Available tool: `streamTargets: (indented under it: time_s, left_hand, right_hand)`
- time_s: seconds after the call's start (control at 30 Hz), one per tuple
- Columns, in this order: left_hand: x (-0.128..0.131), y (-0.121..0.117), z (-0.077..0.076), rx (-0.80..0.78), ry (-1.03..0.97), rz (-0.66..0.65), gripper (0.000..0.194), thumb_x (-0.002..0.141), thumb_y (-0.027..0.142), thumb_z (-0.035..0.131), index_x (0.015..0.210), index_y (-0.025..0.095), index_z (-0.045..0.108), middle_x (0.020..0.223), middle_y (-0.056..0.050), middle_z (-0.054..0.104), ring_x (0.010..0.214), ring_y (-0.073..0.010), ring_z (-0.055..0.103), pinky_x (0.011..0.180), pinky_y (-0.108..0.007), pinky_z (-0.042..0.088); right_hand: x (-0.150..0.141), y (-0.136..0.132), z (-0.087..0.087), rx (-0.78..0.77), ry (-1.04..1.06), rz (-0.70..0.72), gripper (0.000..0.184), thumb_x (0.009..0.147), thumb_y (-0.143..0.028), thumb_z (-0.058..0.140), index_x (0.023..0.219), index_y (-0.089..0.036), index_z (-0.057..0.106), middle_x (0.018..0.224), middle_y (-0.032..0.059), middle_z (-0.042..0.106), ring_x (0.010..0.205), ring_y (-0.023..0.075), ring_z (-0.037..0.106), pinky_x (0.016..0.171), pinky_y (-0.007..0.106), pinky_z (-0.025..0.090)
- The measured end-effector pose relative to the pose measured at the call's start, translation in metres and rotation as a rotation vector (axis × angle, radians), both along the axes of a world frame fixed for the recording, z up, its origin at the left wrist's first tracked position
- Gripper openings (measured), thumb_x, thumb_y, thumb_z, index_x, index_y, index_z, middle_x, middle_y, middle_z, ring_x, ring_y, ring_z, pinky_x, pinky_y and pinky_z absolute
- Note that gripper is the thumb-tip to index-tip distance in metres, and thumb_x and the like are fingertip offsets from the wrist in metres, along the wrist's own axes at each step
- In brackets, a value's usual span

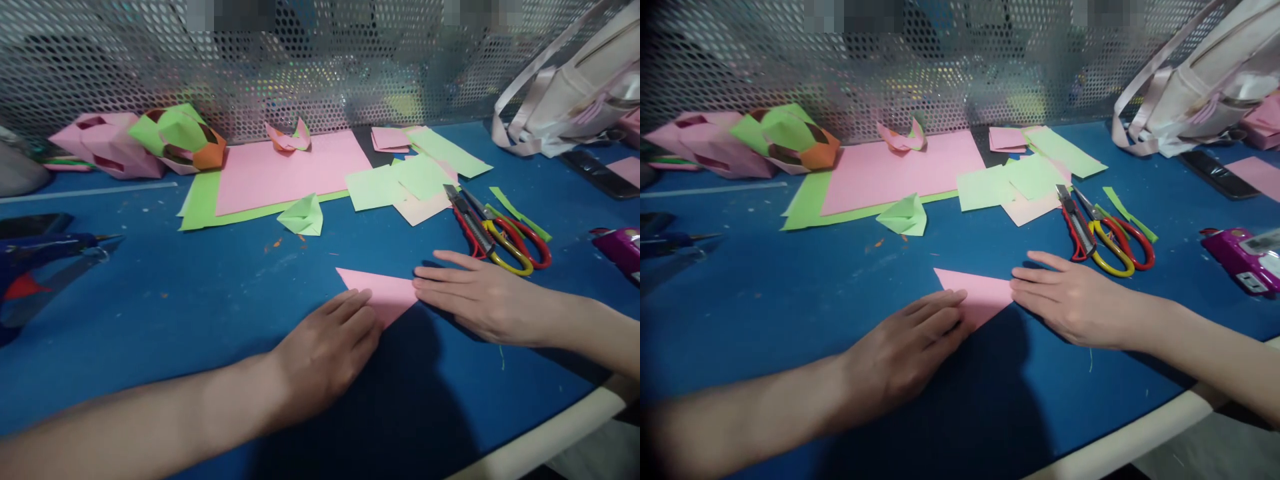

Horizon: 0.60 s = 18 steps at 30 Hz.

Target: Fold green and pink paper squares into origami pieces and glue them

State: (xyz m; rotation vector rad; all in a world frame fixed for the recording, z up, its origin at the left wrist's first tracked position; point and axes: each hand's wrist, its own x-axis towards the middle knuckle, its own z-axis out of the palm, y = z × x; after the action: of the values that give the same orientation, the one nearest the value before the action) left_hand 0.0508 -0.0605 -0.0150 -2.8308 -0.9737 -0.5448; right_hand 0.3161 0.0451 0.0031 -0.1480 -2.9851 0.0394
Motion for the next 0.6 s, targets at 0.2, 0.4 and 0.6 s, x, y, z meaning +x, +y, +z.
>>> streamTargets:
  time_s: [0.2,0.4,0.6]
  left_hand:
    - [-0.002,0.003,-0.001,-0.002,-0.023,-0.015,0.031,0.085,0.005,0.04,0.104,0.005,0.065,0.092,-0.015,0.065,0.104,-0.0288,0.059,0.094,-0.044,0.051]
    - [0.003,0.01,0.0,-0.102,-0.046,0.052,0.026,0.087,0.009,0.04,0.084,0.013,0.065,0.099,-0.015,0.063,0.088,-0.0237,0.06,0.076,-0.041,0.054]
    - [0.007,0.011,0.002,-0.169,0.038,0.125,0.016,0.087,0.015,0.047,0.083,0.018,0.062,0.126,-0.016,0.051,0.126,-0.0356,0.044,0.096,-0.058,0.042]
  right_hand:
    - [0.018,-0.008,0.014,0.014,0.057,-0.106,0.024,0.089,-0.01,0.046,0.103,-0.011,0.065,0.096,0.0102,0.072,0.1,0.0201,0.066,0.112,0.051,0.032]
    - [-0.017,-0.008,0.003,-0.044,0.278,-0.142,0.033,0.086,-0.011,0.047,0.117,-0.014,0.058,0.111,0.0106,0.068,0.109,0.021,0.06,0.1,0.045,0.046]
    - [-0.05,-0.019,-0.029,-0.151,0.106,-0.181,0.056,0.084,-0.014,0.045,0.139,-0.006,0.038,0.145,0.0161,0.044,0.137,0.0237,0.037,0.111,0.047,0.034]
